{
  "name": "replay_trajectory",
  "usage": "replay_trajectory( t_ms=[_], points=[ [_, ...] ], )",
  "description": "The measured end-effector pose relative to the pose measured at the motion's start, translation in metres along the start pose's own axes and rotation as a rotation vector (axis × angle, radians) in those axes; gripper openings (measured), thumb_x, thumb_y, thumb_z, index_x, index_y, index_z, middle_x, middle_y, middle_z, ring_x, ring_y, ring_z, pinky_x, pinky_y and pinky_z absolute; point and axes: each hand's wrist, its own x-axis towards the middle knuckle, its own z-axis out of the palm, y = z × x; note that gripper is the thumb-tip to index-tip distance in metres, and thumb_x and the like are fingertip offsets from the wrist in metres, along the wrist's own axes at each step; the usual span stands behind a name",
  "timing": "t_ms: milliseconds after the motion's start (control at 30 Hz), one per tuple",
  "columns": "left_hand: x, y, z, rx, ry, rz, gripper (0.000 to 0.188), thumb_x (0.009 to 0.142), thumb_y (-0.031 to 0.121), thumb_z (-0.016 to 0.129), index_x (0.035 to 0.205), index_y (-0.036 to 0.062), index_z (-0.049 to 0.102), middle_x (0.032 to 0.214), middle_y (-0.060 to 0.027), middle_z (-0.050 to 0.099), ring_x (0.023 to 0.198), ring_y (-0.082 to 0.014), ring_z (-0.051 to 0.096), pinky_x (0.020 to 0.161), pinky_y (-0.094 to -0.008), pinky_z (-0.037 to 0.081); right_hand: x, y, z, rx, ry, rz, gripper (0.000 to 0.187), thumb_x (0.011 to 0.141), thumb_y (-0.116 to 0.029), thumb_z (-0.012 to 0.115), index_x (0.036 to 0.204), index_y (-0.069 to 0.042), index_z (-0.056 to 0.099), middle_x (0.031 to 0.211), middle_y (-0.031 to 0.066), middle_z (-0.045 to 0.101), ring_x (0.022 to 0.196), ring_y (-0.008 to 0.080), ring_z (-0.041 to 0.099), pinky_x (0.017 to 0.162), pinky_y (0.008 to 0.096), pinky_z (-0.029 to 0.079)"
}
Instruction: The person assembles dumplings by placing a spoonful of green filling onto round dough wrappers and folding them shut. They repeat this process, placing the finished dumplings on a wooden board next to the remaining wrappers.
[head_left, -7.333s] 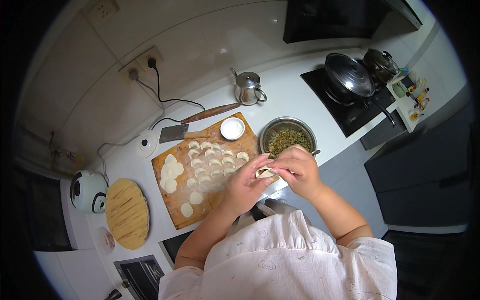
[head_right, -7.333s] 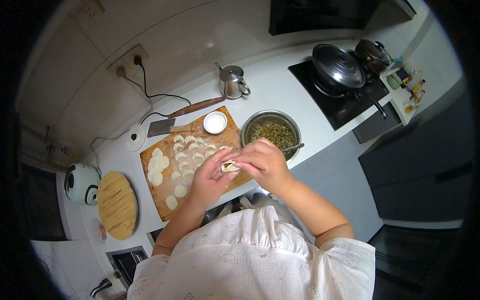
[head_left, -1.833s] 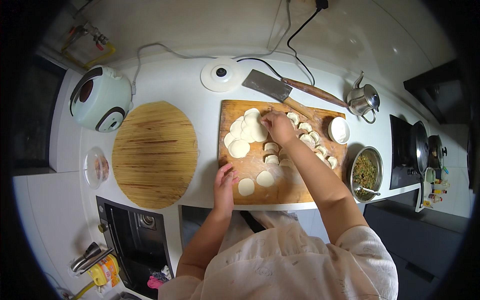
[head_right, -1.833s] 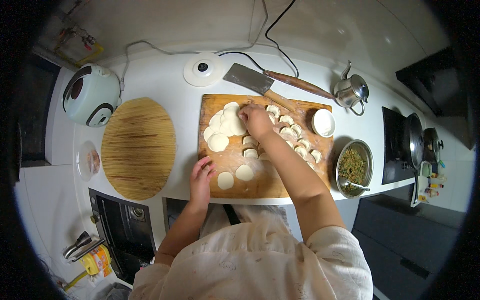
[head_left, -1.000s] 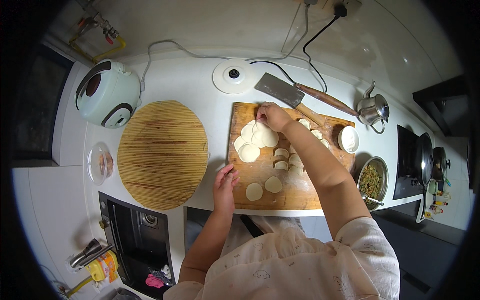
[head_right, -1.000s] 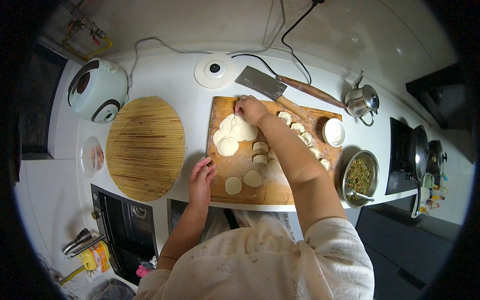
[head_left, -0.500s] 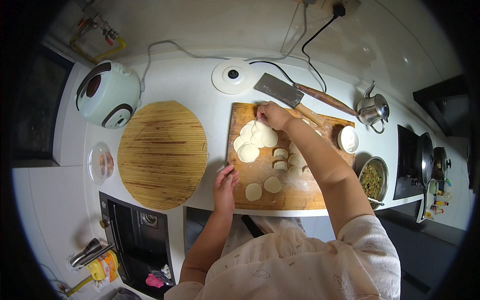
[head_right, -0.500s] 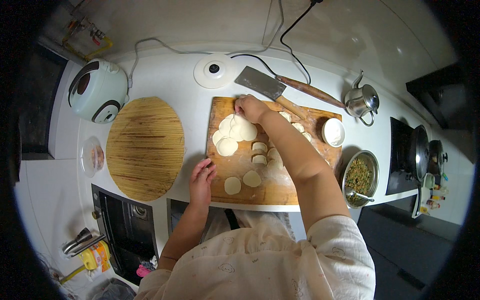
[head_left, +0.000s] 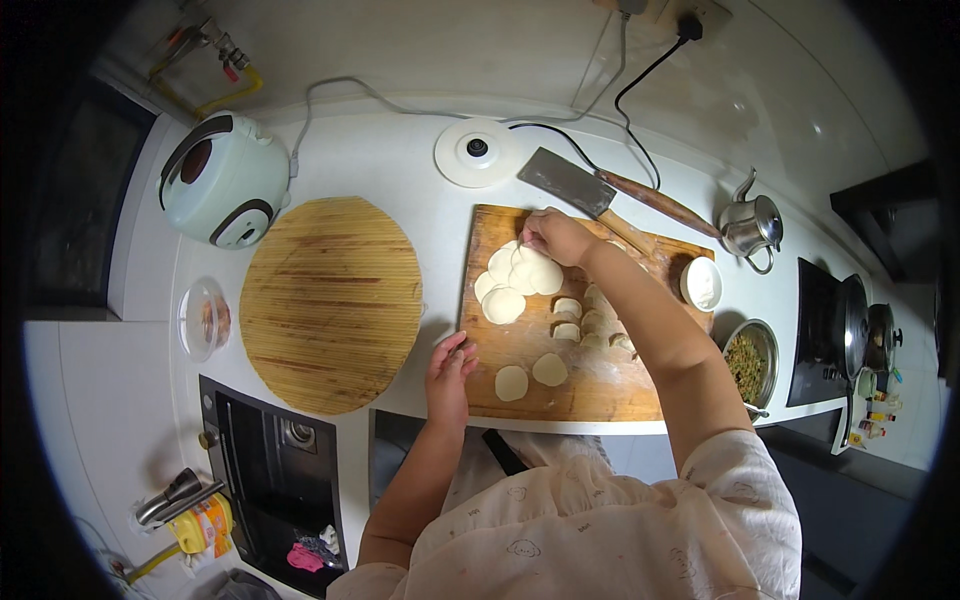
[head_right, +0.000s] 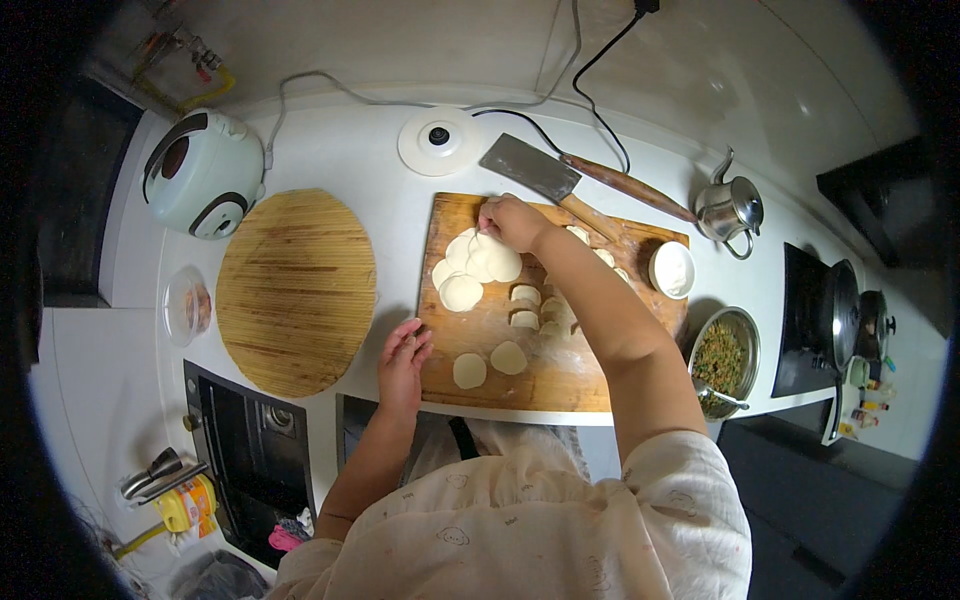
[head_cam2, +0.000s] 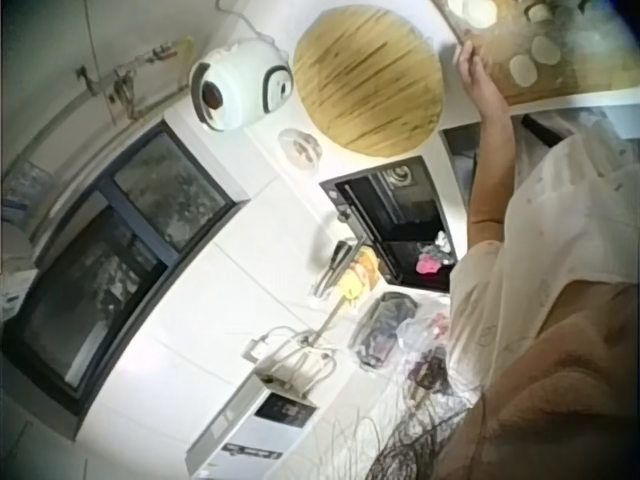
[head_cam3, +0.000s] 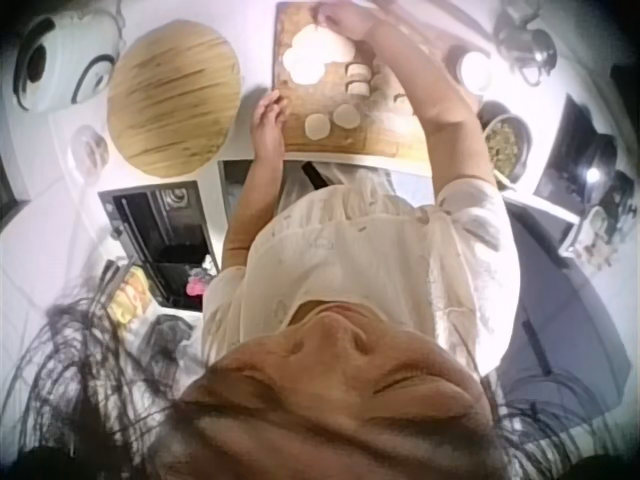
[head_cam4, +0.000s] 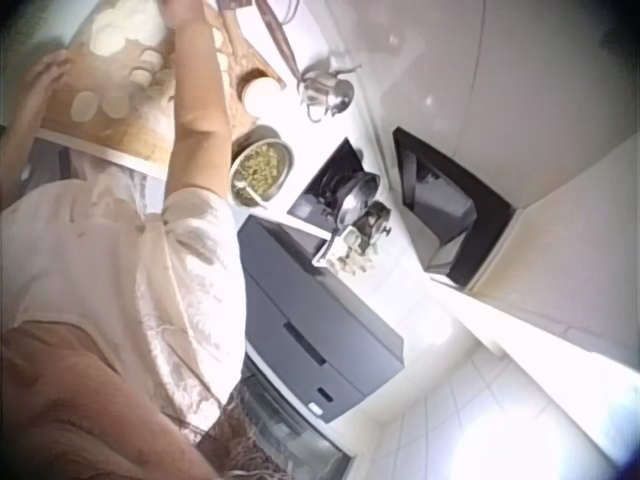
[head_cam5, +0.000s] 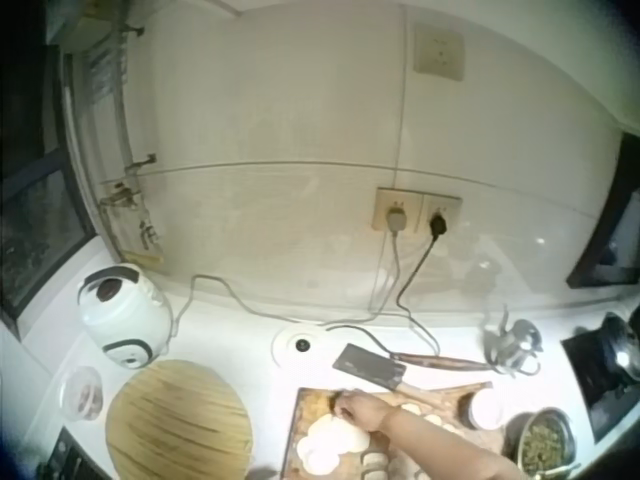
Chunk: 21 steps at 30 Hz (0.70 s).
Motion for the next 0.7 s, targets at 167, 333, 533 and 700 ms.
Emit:
replay_trajectory(
  t_ms=[167, 333, 533, 700],
  points=[
    [-0.001, 0.001, 0.001, 0.006, -0.010, 0.001, 0.025, 0.090, 0.007, 0.044, 0.114, 0.0032, 0.050, 0.115, -0.0066, 0.050, 0.101, -0.0173, 0.052, 0.084, -0.0291, 0.044, -0.005, -0.010, -0.004, 0.001, 0.017, 0.091, 0.007, 0.072, -0.007, 0.062, 0.079, -0.006, 0.060, 0.084, 0.0085, 0.060, 0.086, 0.0283, 0.053, 0.076, 0.0359, 0.043],
    [-0.004, 0.000, 0.004, 0.013, -0.026, 0.014, 0.026, 0.090, 0.007, 0.044, 0.115, 0.0029, 0.050, 0.115, -0.0067, 0.051, 0.101, -0.0171, 0.052, 0.085, -0.0298, 0.043, -0.009, -0.001, -0.003, -0.052, 0.045, 0.018, 0.009, 0.071, -0.006, 0.063, 0.079, -0.007, 0.061, 0.085, 0.0074, 0.060, 0.088, 0.0270, 0.053, 0.077, 0.0353, 0.044],
    [-0.005, -0.006, 0.010, -0.062, -0.095, -0.050, 0.026, 0.090, 0.009, 0.045, 0.115, 0.0015, 0.050, 0.117, -0.0097, 0.050, 0.102, -0.0197, 0.052, 0.088, -0.0322, 0.043, -0.043, -0.016, -0.010, -0.061, 0.026, 0.031, 0.008, 0.073, -0.010, 0.062, 0.081, -0.009, 0.060, 0.083, 0.0086, 0.060, 0.083, 0.0283, 0.056, 0.071, 0.0366, 0.045],
    [-0.009, -0.013, 0.035, -0.386, -0.351, -0.347, 0.036, 0.092, 0.022, 0.043, 0.120, -0.0014, 0.043, 0.123, -0.0173, 0.046, 0.116, -0.0271, 0.044, 0.099, -0.0387, 0.035, -0.083, -0.040, -0.018, -0.118, 0.155, 0.085, 0.009, 0.075, -0.013, 0.061, 0.085, -0.012, 0.061, 0.078, 0.0082, 0.063, 0.072, 0.0290, 0.060, 0.063, 0.0386, 0.047]
  ],
)
